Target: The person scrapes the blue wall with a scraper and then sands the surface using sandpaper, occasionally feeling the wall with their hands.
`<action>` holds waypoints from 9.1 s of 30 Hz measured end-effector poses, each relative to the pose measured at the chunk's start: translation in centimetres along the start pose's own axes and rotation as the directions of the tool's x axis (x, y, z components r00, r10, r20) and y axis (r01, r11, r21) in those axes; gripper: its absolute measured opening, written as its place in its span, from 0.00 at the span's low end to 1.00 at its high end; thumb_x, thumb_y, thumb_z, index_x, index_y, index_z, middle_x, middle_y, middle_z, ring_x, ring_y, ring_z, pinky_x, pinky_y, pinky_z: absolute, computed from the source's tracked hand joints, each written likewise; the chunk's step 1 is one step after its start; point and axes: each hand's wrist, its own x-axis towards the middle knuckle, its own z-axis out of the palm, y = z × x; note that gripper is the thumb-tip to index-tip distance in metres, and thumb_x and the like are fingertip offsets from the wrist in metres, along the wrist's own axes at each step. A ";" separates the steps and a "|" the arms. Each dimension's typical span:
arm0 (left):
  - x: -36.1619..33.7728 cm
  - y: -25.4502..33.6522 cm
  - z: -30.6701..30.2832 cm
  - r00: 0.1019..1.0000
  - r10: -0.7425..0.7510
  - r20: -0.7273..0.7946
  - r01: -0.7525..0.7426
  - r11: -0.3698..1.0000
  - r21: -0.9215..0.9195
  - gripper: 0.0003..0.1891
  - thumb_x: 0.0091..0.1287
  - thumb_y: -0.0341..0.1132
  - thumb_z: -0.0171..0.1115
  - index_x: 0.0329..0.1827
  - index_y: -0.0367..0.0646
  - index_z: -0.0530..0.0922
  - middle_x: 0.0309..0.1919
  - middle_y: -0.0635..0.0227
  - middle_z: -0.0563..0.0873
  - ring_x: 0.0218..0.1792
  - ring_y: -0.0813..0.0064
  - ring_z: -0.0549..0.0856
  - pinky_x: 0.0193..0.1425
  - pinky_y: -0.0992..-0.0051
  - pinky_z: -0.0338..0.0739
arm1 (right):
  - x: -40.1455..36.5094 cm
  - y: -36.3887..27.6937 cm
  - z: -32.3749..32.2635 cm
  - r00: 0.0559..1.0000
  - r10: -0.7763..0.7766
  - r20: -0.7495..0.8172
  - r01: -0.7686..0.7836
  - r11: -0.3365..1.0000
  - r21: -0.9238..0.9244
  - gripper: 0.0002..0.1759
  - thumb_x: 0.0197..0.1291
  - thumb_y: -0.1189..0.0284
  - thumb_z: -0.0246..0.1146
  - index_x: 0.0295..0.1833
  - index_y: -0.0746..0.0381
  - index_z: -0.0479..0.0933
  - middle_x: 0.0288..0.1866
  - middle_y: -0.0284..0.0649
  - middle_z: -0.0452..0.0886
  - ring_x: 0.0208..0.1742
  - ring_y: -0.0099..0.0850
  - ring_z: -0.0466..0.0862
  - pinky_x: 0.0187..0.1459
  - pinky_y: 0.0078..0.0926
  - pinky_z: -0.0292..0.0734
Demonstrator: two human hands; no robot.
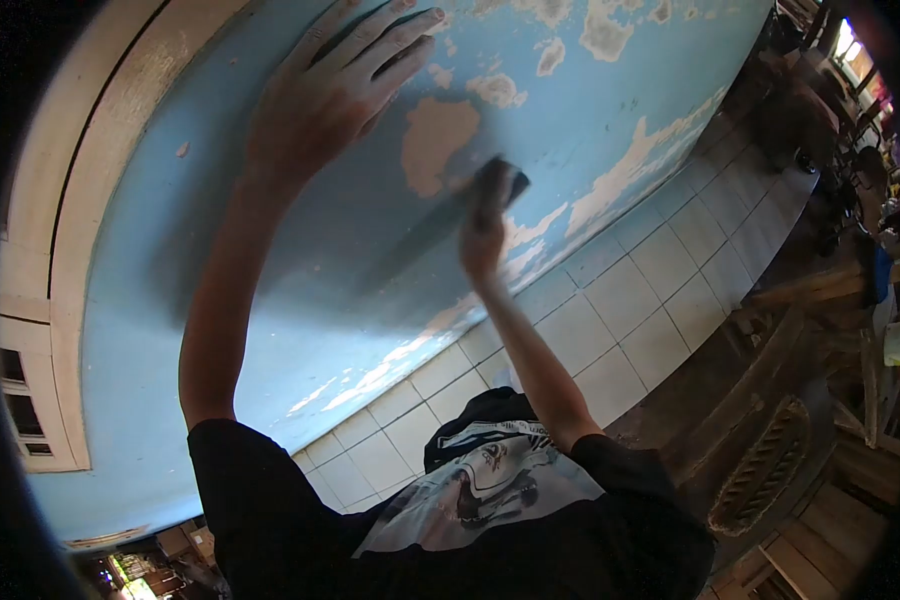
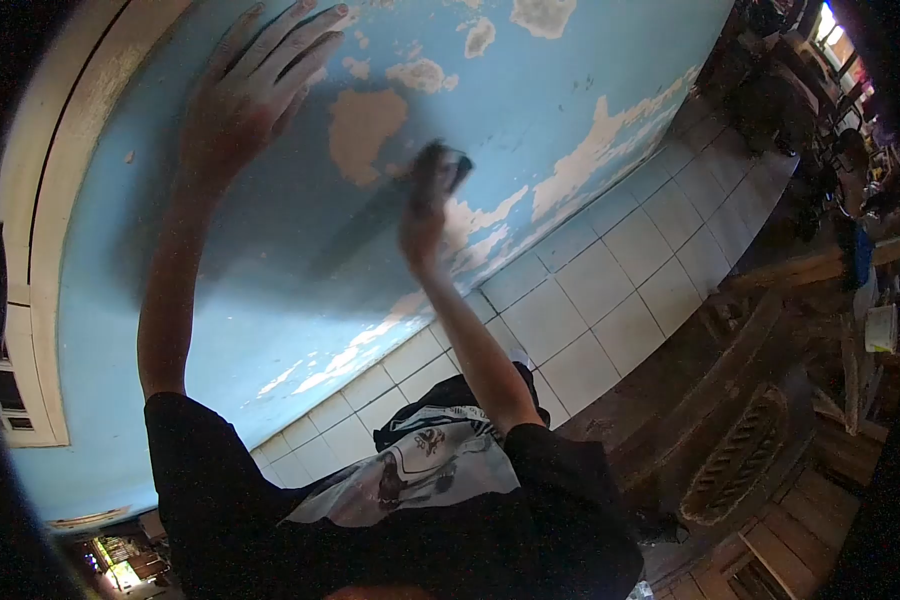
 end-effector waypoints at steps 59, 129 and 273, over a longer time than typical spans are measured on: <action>-6.2 2.5 3.1 0.997 0.010 0.081 0.002 0.989 -0.145 0.23 0.58 0.43 0.67 0.57 0.54 0.77 0.68 0.81 0.69 0.71 0.78 0.64 0.78 0.68 0.53 | 0.5 -0.8 -4.0 0.973 -0.104 0.205 0.121 0.990 -0.075 0.39 0.51 0.88 0.51 0.73 0.60 0.58 0.71 0.55 0.64 0.67 0.57 0.68 0.56 0.42 0.76; -5.5 3.5 3.9 0.954 0.287 0.086 -0.277 0.954 -0.118 0.20 0.62 0.40 0.58 0.58 0.49 0.77 0.65 0.76 0.73 0.69 0.78 0.67 0.77 0.67 0.53 | -2.8 -7.2 3.9 0.988 -0.046 -0.144 0.030 0.993 -0.112 0.40 0.49 0.91 0.43 0.73 0.71 0.52 0.75 0.59 0.54 0.77 0.54 0.46 0.75 0.51 0.30; -6.4 3.9 4.2 0.946 0.287 0.147 -0.276 0.957 -0.095 0.20 0.67 0.41 0.56 0.61 0.49 0.75 0.68 0.74 0.71 0.70 0.76 0.66 0.78 0.66 0.51 | -3.0 -7.2 4.3 0.960 -0.013 -0.280 -0.042 0.981 -0.187 0.29 0.58 0.86 0.47 0.67 0.67 0.64 0.71 0.65 0.58 0.74 0.61 0.53 0.72 0.56 0.48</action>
